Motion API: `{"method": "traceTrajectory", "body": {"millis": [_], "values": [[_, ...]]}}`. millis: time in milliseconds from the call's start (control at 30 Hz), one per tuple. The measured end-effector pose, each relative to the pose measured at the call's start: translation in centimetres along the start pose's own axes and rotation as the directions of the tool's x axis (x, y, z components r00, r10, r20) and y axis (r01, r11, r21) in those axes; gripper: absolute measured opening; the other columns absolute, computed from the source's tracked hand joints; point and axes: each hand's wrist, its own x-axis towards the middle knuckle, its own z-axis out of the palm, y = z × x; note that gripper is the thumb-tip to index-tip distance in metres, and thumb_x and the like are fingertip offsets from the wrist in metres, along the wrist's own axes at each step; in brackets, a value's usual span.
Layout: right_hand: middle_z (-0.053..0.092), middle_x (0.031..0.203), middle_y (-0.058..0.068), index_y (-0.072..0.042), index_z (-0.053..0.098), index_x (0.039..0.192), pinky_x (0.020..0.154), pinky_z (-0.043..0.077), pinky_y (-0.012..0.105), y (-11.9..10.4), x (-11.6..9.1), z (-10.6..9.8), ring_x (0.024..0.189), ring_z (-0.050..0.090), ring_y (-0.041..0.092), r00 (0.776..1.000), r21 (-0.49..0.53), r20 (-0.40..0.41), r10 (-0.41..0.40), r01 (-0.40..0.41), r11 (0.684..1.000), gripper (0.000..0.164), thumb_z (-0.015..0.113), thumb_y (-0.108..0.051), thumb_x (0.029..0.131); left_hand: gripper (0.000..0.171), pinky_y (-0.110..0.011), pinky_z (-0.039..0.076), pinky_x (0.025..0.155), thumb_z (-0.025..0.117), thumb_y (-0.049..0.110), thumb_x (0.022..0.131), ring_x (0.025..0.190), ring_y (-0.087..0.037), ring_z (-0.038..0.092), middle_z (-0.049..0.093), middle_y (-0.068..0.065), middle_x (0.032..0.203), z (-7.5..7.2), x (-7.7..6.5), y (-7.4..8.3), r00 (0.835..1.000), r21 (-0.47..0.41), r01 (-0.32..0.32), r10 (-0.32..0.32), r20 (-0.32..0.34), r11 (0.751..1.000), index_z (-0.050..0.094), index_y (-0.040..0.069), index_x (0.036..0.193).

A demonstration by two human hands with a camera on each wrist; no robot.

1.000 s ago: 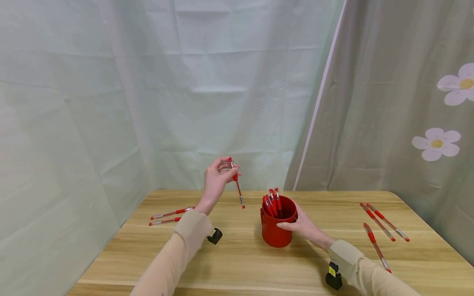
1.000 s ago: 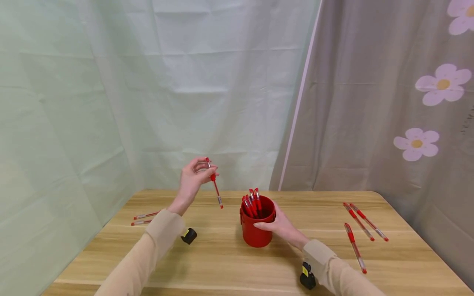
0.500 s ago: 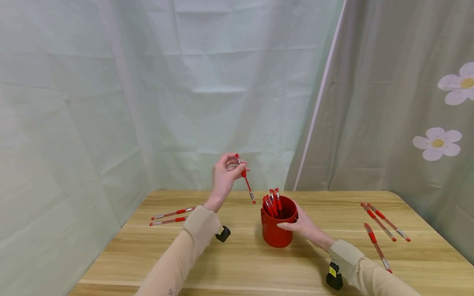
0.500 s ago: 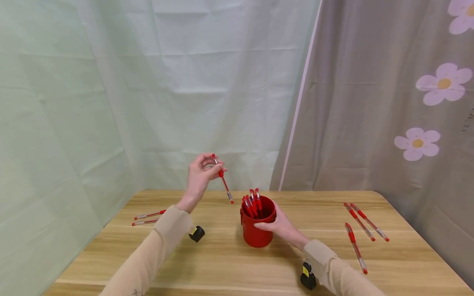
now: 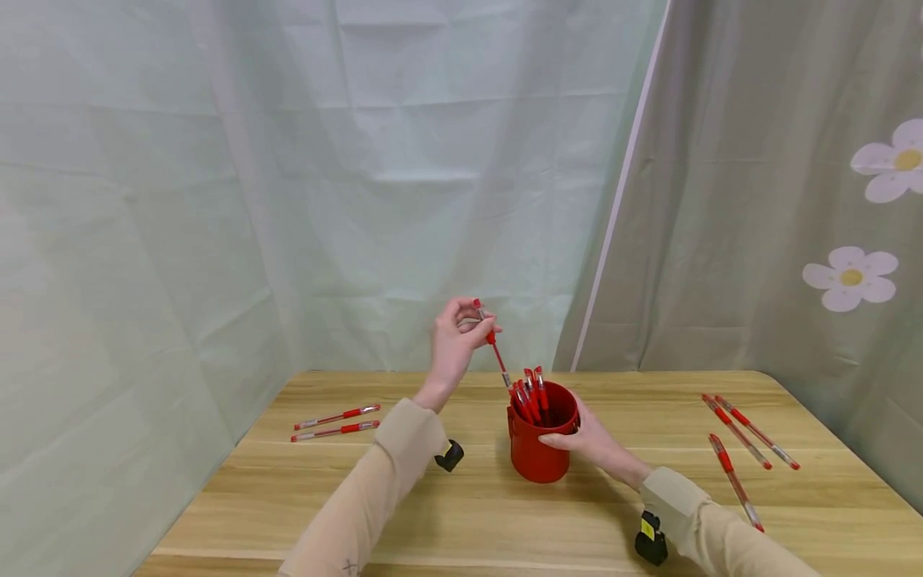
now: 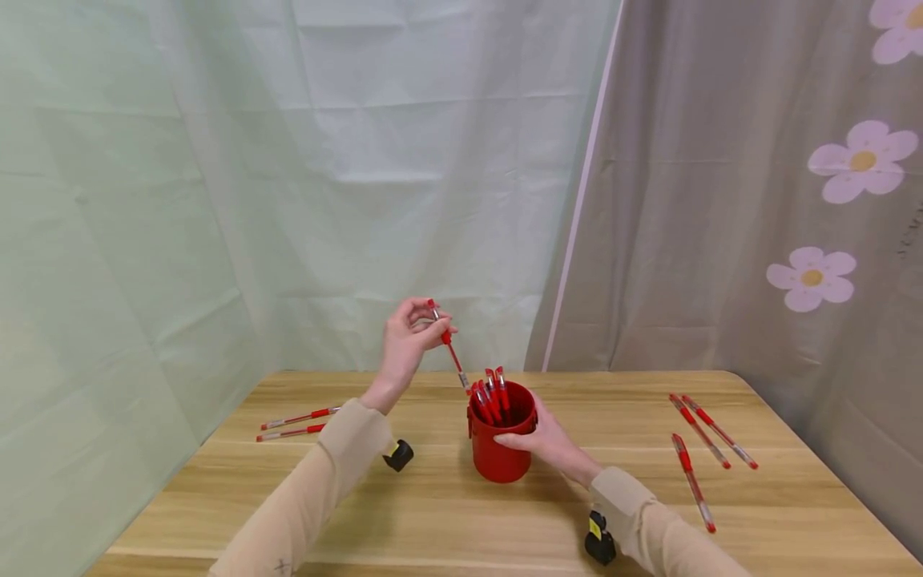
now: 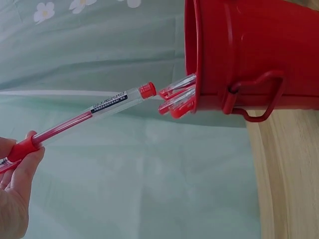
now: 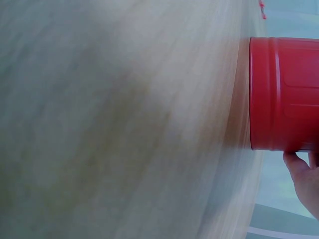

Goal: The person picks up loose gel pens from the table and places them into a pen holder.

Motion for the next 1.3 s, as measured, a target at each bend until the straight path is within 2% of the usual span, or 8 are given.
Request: {"method": "traceTrajectory", "body": {"millis": [100,167,300,467,600,867,1133,1300], "values": [[0.042,0.126,0.022,0.004,0.03,0.134,0.087,0.038,0.041,-1.3,-0.3,0.2,0.113,0.039,0.037,1.0,-0.003,0.004,0.002,-0.002,1.0,0.075,0.074,-0.008,0.074,0.021,-0.038,0.05,0.07,0.059,-0.009,0.083,0.08,-0.038,0.06,0.056,-0.027,0.092,0.6,-0.4,1.0,1.0,0.007,0.009,-0.009,0.007,1.0,0.049,-0.008,0.102],[0.043,0.125,0.021,0.004,0.03,0.133,0.087,0.039,0.041,-1.3,-0.3,0.2,0.112,0.04,0.037,1.0,-0.004,0.003,-0.01,0.01,1.0,0.075,0.074,-0.008,0.074,0.021,-0.039,0.049,0.071,0.058,-0.011,0.083,0.082,-0.042,0.059,0.055,-0.029,0.093,1.0,-0.6,1.6,1.0,0.005,0.015,-0.015,0.008,1.0,0.048,-0.01,0.101],[0.044,0.125,0.018,0.0,0.032,0.134,0.088,0.038,0.042,0.3,0.1,-0.1,0.112,0.041,0.034,1.0,0.002,-0.008,-0.016,0.016,1.0,0.075,0.075,-0.008,0.073,0.022,-0.04,0.049,0.071,0.058,-0.011,0.083,0.082,-0.043,0.058,0.055,-0.029,0.092,1.5,-0.7,1.3,1.0,0.002,0.016,-0.016,0.007,1.0,0.047,-0.009,0.102],[0.045,0.127,0.011,-0.008,0.033,0.135,0.089,0.037,0.041,1.7,0.3,-0.2,0.113,0.041,0.027,1.0,-0.009,-0.017,0.018,-0.018,1.0,0.076,0.076,-0.013,0.073,0.023,-0.04,0.049,0.071,0.057,-0.011,0.083,0.083,-0.044,0.058,0.054,-0.03,0.092,2.1,-0.9,1.0,1.0,-0.004,0.014,-0.014,0.021,1.0,0.047,-0.009,0.103],[0.045,0.127,0.011,-0.008,0.033,0.136,0.089,0.037,0.041,1.6,0.2,-0.2,0.114,0.041,0.027,0.999,0.002,-0.014,0.029,-0.029,1.0,0.076,0.076,-0.013,0.073,0.022,-0.041,0.049,0.07,0.058,-0.011,0.083,0.082,-0.044,0.058,0.055,-0.03,0.092,2.4,-0.9,0.7,1.0,0.007,0.004,-0.004,0.025,1.0,0.047,-0.01,0.102],[0.044,0.125,0.019,0.002,0.031,0.133,0.088,0.037,0.042,-0.9,-0.4,0.1,0.112,0.041,0.035,1.0,-0.003,-0.009,-0.003,0.003,1.0,0.073,0.074,-0.008,0.075,0.021,-0.042,0.049,0.071,0.057,-0.012,0.083,0.083,-0.046,0.056,0.053,-0.031,0.092,3.0,-0.9,0.1,0.999,-0.018,0.008,-0.007,0.05,1.0,0.046,-0.01,0.101],[0.044,0.127,0.012,-0.007,0.032,0.135,0.089,0.038,0.042,1.3,0.1,-0.1,0.113,0.041,0.028,1.0,-0.003,-0.016,0.026,-0.026,1.0,0.075,0.076,-0.013,0.074,0.019,-0.044,0.049,0.072,0.055,-0.011,0.084,0.083,-0.046,0.056,0.053,-0.032,0.093,3.3,-1.3,-1.1,0.998,0.024,0.007,-0.009,0.066,1.0,0.046,-0.009,0.1],[0.045,0.127,0.01,-0.009,0.033,0.135,0.089,0.038,0.042,1.7,0.1,0.0,0.113,0.041,0.027,0.999,0.01,-0.018,0.03,-0.03,0.999,0.075,0.076,-0.014,0.074,0.018,-0.042,0.049,0.072,0.056,-0.009,0.084,0.082,-0.043,0.058,0.054,-0.029,0.091,3.4,-1.5,-1.8,0.998,0.045,0.018,-0.02,0.063,0.999,0.048,-0.008,0.099]]}}
